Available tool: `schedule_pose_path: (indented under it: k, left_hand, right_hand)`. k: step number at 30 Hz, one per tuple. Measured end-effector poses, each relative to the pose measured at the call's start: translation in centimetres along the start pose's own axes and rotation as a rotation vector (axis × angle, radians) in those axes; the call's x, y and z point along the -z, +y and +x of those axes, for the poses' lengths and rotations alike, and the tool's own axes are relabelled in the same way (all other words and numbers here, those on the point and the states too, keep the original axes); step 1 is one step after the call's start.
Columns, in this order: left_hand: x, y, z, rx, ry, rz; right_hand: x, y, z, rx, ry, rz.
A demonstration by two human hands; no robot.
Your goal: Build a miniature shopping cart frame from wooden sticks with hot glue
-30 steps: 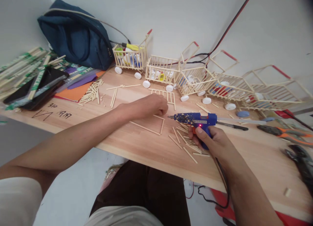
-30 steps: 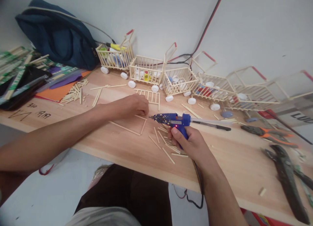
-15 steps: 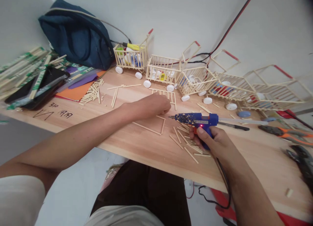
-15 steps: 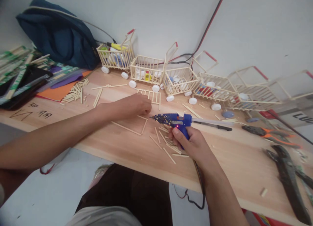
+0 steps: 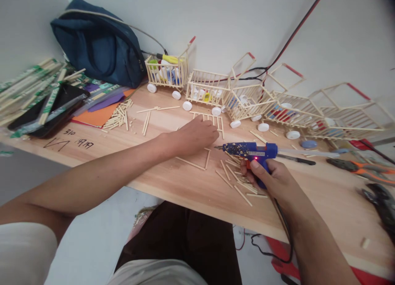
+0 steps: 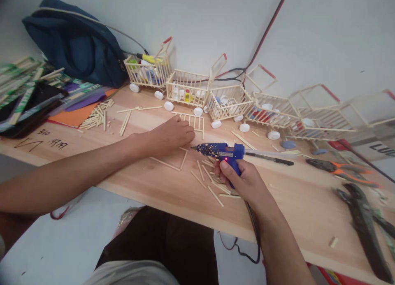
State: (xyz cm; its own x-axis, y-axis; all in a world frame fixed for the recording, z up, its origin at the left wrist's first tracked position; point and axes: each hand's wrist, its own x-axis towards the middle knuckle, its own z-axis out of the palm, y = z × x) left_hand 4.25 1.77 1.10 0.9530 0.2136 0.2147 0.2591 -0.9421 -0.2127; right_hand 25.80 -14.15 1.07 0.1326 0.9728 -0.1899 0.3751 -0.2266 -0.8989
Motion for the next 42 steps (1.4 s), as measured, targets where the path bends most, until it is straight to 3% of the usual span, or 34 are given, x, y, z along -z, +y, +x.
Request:
schedule_pose_path:
  k: [9,14,21,25,32,42]
  left_hand:
    - [-0.4,0.1,-0.1,0.029,0.018,0.000]
    - [0.1,-0.9,-0.6,0.061,-0.002,-0.191]
    - [0.8,-2.7,-1.3,0.266,0.147,-0.516]
    - [0.2,-2.4,-1.0,0.185,0.137,-0.601]
    - [-0.3,-1.3,-0.3,0.108,0.055,-0.545]
    - [-1.1,-1.3,0.2,0.071,-0.010,-0.432]
  right_hand:
    - [0.3,0.3,0.2,0.019,-0.031,-0.011]
    - [0.2,0.2,0.2,0.002,-0.028,-0.016]
    - [0.5,0.7,0.5,-0.001,-0.053,-0.047]
    - [0.4,0.6,0.3,-0.010,-0.027,-0.041]
    - [0.4,0.6,0.3,-0.006,-0.039,-0.042]
    - [0.3,0.5,0.3,0.000,-0.048,-0.053]
